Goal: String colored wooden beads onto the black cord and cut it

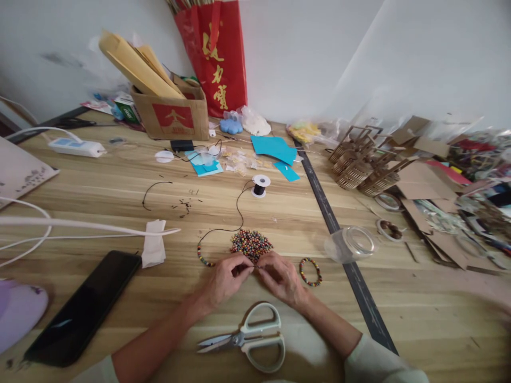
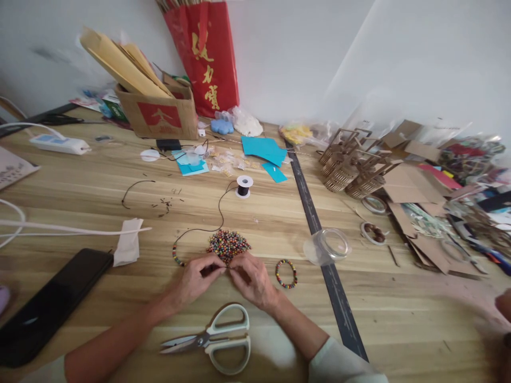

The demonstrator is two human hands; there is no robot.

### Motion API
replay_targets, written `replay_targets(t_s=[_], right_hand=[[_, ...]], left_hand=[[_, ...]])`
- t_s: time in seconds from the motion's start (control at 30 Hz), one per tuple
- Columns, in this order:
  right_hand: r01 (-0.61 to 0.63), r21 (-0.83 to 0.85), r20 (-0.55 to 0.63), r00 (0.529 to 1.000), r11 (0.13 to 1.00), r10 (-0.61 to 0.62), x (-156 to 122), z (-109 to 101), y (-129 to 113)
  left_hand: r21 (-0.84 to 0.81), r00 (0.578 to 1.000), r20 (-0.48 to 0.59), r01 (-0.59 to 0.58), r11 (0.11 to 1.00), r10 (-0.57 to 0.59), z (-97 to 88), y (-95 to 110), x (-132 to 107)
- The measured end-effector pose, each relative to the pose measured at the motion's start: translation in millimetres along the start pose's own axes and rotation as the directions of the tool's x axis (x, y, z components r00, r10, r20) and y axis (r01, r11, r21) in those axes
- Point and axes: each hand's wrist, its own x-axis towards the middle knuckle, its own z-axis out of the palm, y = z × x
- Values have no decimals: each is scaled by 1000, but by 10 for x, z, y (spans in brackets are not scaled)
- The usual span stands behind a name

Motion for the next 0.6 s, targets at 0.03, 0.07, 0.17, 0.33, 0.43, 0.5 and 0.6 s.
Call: replay_targets(t_s=[0.03, 0.07, 0.17, 0.33, 0.43, 0.5, 0.6], right_hand=[[1, 3, 4, 1000, 1000, -1, 2, -6, -4], [2, 4, 9, 1000, 1000, -2, 5, -12, -9], [-5, 2, 18, 1000, 1000, 5, 8, -22, -18], [-25, 11, 20, 1000, 1000, 24, 9, -22, -17], [-22, 12, 23, 1000, 1000, 21, 10, -23, -16], [-21, 15, 28, 999, 1000, 20, 13, -27, -19], [-18, 14, 34, 999, 1000, 18, 17, -32, -23]], left_hand=[[0, 1000, 2, 0, 1000, 0, -4, 8, 2], [0, 1000, 3, -2, 1000, 2, -8, 15, 3], [3, 1000, -1, -19, 1000, 19, -11, 24, 3], [10, 999, -21, -41, 999, 41, 5, -2, -3], [12, 998, -30, -51, 999, 51, 9, -10, -6], [10, 998, -26, -51, 999, 51, 7, -6, -7], [6, 999, -25, -46, 999, 46, 6, 2, -8]])
